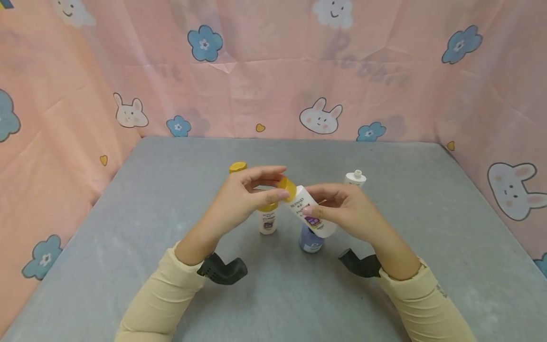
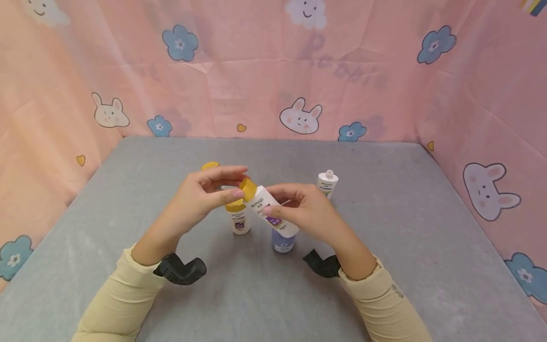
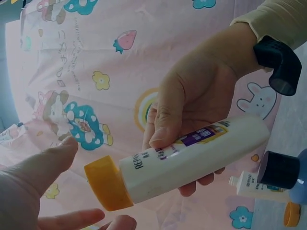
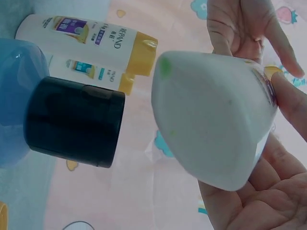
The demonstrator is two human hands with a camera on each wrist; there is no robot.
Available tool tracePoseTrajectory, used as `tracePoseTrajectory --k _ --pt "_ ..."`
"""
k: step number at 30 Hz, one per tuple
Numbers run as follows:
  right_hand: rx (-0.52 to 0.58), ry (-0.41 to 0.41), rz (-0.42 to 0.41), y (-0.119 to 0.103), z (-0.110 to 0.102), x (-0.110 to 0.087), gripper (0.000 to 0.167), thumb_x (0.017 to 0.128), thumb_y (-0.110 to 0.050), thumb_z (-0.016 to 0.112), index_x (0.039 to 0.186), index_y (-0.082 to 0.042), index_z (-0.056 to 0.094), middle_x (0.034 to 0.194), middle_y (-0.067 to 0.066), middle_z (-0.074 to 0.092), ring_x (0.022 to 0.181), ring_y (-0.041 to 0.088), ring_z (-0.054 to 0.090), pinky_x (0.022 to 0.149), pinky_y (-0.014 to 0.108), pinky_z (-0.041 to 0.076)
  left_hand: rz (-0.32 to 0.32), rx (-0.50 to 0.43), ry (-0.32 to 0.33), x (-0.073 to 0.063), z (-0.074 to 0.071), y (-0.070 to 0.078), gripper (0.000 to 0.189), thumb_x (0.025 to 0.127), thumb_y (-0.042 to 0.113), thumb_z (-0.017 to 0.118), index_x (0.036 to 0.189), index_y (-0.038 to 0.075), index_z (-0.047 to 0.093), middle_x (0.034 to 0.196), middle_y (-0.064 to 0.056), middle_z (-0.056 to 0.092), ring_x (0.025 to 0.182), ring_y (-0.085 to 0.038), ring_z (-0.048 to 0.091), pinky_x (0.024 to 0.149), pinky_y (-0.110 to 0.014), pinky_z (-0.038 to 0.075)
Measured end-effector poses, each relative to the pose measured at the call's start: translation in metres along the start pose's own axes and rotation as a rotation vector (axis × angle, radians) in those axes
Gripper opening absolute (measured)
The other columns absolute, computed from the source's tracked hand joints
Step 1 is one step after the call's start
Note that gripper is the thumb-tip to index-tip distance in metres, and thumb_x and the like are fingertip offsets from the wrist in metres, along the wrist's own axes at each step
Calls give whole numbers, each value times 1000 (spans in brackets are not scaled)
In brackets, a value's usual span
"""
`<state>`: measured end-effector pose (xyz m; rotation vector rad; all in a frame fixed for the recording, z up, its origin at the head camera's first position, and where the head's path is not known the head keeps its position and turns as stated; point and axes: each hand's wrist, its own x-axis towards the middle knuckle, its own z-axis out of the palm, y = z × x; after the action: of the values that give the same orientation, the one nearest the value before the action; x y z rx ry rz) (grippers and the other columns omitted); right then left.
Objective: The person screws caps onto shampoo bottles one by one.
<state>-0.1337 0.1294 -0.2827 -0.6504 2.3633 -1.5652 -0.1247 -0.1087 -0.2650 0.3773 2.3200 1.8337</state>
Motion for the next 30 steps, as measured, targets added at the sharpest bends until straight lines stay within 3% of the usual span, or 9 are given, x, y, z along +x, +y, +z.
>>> tracePoseTrajectory --k 7,14,23,30 --pt "12 -9 -5 -2 -2 -1 32 89 -11 74 119 -1 69 100 18 72 77 17 69 66 33 60 -7 -2 17 -2 -1 1 33 88 21 77 120 16 72 113 -3 71 103 -21 67 86 -34 60" --pt "0 10 -31 -3 -3 -1 33 89 -9 74 120 0 69 105 20 72 83 17 71 71 32 61 32 0 5 -2 -1 0 32 88 18 76 120 15 73 117 -2 72 102 -20 68 86 -31 60" --pt "-13 7 -21 0 -3 -3 32 90 -11 74 120 -1 69 105 18 72 82 18 70 71 32 61 22 -10 -11 -3 2 -3 31 89 18 75 121 15 73 122 -1 69 98 -17 71 86 -31 60" --pt "-6 15 -3 0 -4 -1 33 89 -11 74 120 -2 69 105 18 72 84 18 71 72 32 61 58 -68 -36 -1 3 -5 33 91 11 71 124 10 70 127 -5 68 108 -20 70 90 -33 59"
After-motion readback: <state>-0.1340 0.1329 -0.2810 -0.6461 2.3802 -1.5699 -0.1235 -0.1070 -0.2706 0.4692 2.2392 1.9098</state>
